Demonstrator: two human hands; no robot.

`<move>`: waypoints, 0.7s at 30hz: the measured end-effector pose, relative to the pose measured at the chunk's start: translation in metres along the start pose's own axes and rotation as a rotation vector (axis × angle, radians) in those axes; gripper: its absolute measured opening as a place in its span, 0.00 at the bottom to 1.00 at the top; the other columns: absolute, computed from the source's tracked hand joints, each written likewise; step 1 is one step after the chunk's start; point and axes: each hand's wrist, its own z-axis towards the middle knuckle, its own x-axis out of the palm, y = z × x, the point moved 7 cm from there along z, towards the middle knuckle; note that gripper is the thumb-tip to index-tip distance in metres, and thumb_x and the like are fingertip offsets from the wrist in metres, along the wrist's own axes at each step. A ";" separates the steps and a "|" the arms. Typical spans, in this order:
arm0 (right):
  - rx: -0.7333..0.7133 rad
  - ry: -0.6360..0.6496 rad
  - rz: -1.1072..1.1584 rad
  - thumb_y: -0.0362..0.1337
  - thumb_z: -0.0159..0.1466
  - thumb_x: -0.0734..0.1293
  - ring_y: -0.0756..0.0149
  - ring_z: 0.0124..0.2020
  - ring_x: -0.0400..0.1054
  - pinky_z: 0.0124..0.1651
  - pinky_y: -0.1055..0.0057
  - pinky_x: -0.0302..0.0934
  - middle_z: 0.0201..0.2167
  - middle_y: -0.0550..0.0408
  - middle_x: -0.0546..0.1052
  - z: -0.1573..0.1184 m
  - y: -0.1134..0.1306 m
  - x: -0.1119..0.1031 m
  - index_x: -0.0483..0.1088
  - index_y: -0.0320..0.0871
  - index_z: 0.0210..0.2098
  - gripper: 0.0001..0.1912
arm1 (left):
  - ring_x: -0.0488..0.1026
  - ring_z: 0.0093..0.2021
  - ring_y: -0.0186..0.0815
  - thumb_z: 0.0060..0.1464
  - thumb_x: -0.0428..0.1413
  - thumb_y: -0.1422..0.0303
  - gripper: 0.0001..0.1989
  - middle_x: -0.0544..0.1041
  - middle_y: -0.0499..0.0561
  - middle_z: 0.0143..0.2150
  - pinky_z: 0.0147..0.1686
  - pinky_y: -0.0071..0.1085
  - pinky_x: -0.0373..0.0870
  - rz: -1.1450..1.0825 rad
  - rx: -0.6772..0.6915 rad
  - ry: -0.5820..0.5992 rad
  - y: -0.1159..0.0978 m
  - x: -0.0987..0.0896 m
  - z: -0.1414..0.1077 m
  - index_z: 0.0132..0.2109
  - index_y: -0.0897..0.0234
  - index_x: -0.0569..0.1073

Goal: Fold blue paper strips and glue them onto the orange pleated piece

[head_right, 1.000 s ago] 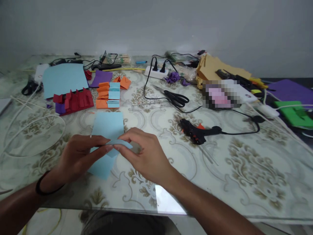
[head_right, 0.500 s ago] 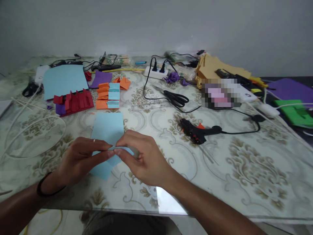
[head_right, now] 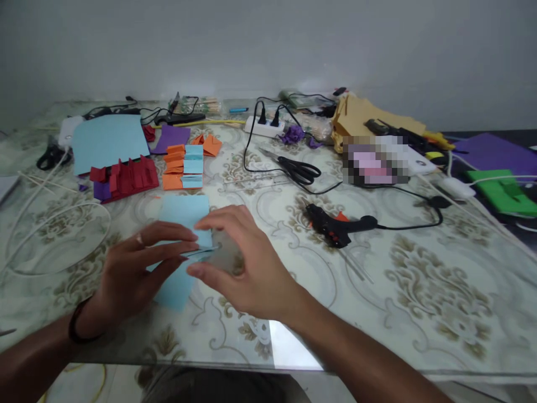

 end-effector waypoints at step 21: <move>0.371 0.037 0.107 0.41 0.67 0.70 0.69 0.26 0.66 0.29 0.72 0.58 0.25 0.57 0.74 -0.002 -0.027 0.006 0.73 0.42 0.29 0.12 | 0.76 0.53 0.47 0.61 0.61 0.60 0.29 0.76 0.58 0.59 0.49 0.41 0.76 -0.841 -0.489 0.082 0.043 0.010 -0.005 0.68 0.53 0.67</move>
